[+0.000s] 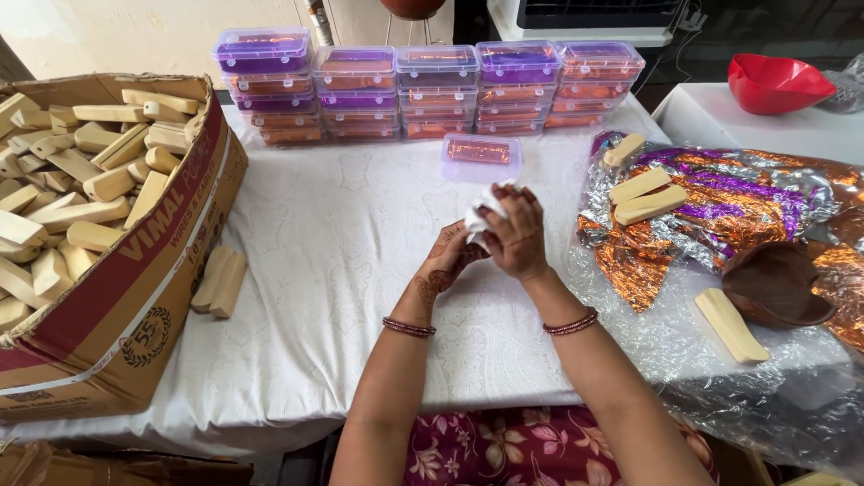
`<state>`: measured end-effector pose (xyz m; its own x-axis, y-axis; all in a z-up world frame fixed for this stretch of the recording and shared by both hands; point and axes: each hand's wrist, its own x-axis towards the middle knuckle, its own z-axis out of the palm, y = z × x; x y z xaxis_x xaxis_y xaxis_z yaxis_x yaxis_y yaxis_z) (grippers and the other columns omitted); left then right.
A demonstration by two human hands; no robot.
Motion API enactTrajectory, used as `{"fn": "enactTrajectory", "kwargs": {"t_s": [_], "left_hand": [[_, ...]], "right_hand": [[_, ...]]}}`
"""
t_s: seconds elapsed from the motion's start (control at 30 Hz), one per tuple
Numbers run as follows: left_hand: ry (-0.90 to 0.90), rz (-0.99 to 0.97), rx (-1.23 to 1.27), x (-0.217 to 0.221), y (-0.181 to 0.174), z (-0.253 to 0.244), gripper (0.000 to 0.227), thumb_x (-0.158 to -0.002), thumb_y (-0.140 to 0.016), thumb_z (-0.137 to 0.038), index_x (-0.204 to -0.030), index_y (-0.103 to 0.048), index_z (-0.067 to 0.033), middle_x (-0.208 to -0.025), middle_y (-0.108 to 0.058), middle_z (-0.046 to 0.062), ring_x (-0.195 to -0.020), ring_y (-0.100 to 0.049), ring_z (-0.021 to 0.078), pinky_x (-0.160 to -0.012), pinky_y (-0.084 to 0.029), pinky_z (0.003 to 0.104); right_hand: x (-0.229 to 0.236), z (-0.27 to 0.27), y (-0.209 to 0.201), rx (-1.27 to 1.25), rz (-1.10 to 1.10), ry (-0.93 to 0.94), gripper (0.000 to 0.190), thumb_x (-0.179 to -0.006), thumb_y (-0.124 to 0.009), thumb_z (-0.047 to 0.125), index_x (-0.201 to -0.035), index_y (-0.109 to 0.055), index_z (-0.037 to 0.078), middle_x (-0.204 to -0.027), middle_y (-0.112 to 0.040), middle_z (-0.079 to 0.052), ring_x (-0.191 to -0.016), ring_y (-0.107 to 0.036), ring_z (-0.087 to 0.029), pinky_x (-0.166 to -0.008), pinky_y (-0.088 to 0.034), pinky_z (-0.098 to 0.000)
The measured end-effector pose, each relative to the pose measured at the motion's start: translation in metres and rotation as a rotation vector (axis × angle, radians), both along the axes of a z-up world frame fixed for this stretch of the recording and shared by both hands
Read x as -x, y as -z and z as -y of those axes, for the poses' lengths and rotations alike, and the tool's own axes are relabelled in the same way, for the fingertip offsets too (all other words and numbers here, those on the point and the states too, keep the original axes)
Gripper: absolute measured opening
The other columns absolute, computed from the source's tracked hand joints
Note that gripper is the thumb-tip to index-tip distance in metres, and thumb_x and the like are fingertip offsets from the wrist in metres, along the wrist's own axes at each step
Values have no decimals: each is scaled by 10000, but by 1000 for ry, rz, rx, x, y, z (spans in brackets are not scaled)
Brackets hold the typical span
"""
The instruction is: Cleaning wooden blocks with a cloth and wrapping them in metallic foil.
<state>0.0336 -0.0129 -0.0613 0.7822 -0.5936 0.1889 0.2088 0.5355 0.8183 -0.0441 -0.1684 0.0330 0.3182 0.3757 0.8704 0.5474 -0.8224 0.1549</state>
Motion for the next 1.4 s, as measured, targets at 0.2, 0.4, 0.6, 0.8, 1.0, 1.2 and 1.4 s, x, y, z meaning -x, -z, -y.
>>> {"fn": "enactTrajectory", "kwargs": {"t_s": [0.2, 0.4, 0.6, 0.8, 1.0, 1.2, 1.4], "left_hand": [[-275, 246, -423, 39, -62, 0, 489, -973, -695, -344, -1407, -636, -127, -1208, -683, 148, -987, -706, 234, -902, -596, 407], [-676, 859, -1259, 44, -68, -6, 521, -941, -665, -385, -1430, -576, -230, -1256, -666, 85, -1157, -621, 255, -1029, -496, 448], [-706, 991, -1376, 45, -56, -14, 504, -900, -701, -388, -1383, -613, -276, -1265, -669, 38, -1179, -618, 245, -1053, -402, 510], [-713, 1056, -1429, 18, -24, -9, 420, -925, -672, -376, -1304, -642, -199, -1279, -674, 52, -1191, -620, 254, -1085, -355, 580], [-689, 1043, -1353, 33, -42, -18, 517, -968, -632, -397, -1426, -583, -161, -1288, -664, 93, -1203, -602, 289, -1088, -343, 586], [-627, 1020, -1349, 40, -51, -18, 540, -1011, -584, -403, -1487, -529, -154, -1351, -628, 112, -1269, -551, 301, -1102, -332, 571], [-574, 977, -1418, 42, -54, -17, 559, -1033, -529, -435, -1520, -480, -163, -1391, -591, 115, -1303, -521, 295, -1112, -316, 565]], "right_hand": [[-36, 48, 34, -571, -251, 113, 355, -1063, -565, 286, -1414, -577, 238, -1593, -441, -80, -1488, -407, -285, -1235, -421, -436], [-33, 52, 25, -420, -559, 721, 518, -906, -694, 217, -1399, -559, 138, -1618, -273, -203, -1503, -170, -394, -1203, -124, -613], [3, -4, -25, -479, -286, 221, 479, -932, -746, 209, -1381, -595, 139, -1605, -362, -171, -1502, -303, -377, -1218, -236, -542], [81, -25, -134, -16, -106, -27, 342, -939, -751, 155, -1264, -661, 96, -1457, -550, -130, -1307, -523, -292, -1120, -451, -448], [177, 22, -191, 436, 30, -15, 161, -969, -796, 120, -1088, -722, 40, -1164, -699, -78, -1020, -688, -211, -909, -588, -369], [309, 94, -158, 233, -229, 172, 218, -861, -821, 116, -1040, -733, 29, -1072, -711, -96, -893, -697, -234, -762, -575, -374], [382, 122, -76, -14, -470, 337, 171, -826, -774, 85, -986, -730, 43, -988, -732, -82, -821, -723, -213, -702, -595, -312]]}}
